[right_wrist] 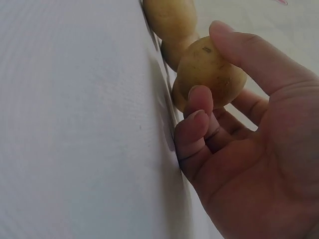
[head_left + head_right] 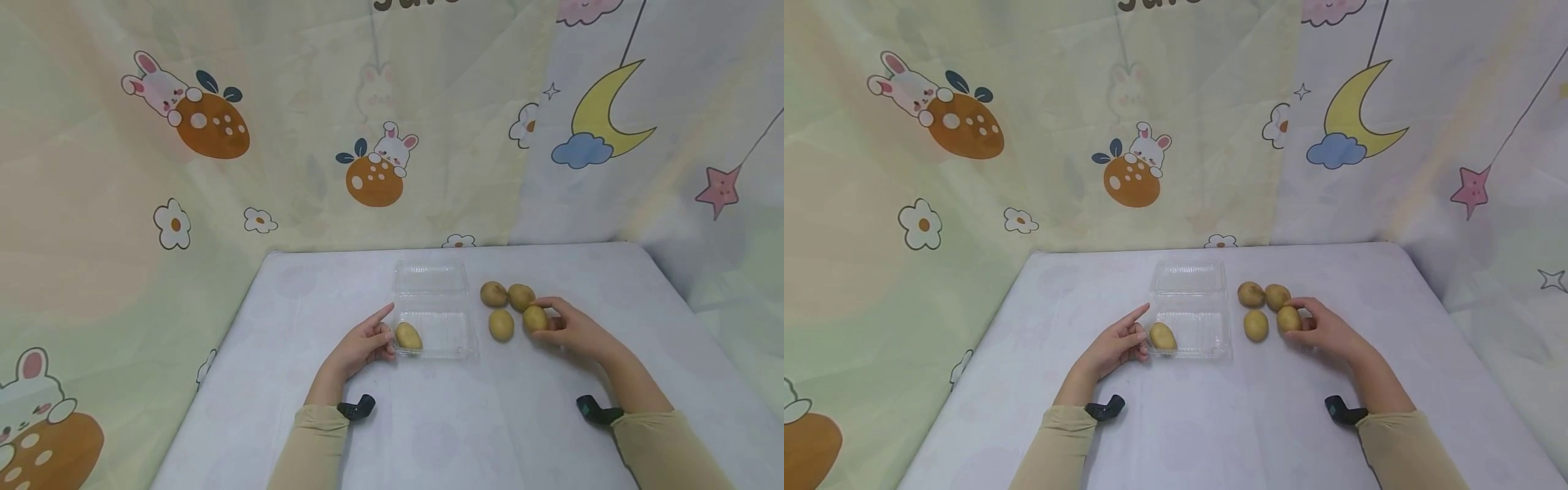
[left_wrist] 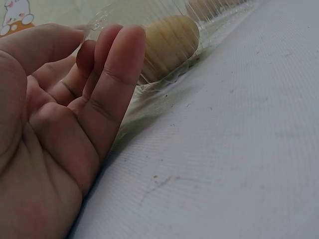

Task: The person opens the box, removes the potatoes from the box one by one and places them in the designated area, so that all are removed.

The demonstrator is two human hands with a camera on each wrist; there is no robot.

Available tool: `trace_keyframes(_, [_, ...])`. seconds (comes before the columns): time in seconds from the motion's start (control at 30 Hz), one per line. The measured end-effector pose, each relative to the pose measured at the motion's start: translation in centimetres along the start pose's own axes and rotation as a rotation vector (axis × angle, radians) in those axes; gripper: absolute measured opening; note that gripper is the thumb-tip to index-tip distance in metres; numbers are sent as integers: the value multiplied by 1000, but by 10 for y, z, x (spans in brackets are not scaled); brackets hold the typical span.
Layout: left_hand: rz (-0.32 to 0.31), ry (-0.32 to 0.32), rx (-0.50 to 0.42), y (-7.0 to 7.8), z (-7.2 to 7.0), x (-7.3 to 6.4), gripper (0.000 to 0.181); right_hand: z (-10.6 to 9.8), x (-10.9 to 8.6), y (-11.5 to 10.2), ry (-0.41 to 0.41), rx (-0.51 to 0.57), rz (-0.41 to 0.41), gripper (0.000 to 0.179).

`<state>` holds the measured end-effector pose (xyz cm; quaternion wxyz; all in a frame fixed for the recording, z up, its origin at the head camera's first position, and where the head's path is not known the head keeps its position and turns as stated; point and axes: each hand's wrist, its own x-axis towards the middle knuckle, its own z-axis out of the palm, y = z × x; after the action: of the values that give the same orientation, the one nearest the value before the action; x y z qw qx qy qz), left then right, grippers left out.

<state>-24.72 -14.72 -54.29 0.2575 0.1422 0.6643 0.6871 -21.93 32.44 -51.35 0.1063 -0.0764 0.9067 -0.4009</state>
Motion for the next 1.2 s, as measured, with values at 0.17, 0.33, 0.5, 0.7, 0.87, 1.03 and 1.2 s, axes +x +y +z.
trace_keyframes(0.17, [3, 5, 12, 0, -1, 1, 70, 2, 0, -1, 3, -22, -24, 76])
trace_keyframes(0.33, [-4, 8, 9, 0, -1, 1, 70, 4, 1, -2, 10, -63, -30, 77])
trace_keyframes(0.5, [2, 3, 9, 1, -1, 1, 70, 6, 1, -4, 10, -85, -34, 77])
trace_keyframes(0.7, [2, 5, 7, 0, -1, 1, 70, 6, 2, -3, 13, -98, -55, 77])
trace_keyframes(0.87, [-8, 14, 7, -1, -1, 1, 70, 7, 3, -2, 19, -105, -69, 76])
trace_keyframes(1.03, [-4, 10, 11, -1, -1, 1, 70, 7, 2, -3, 19, -118, -61, 77])
trace_keyframes(1.2, [-3, 10, 23, -1, 0, 0, 68, 8, 2, 0, 18, -112, -62, 77])
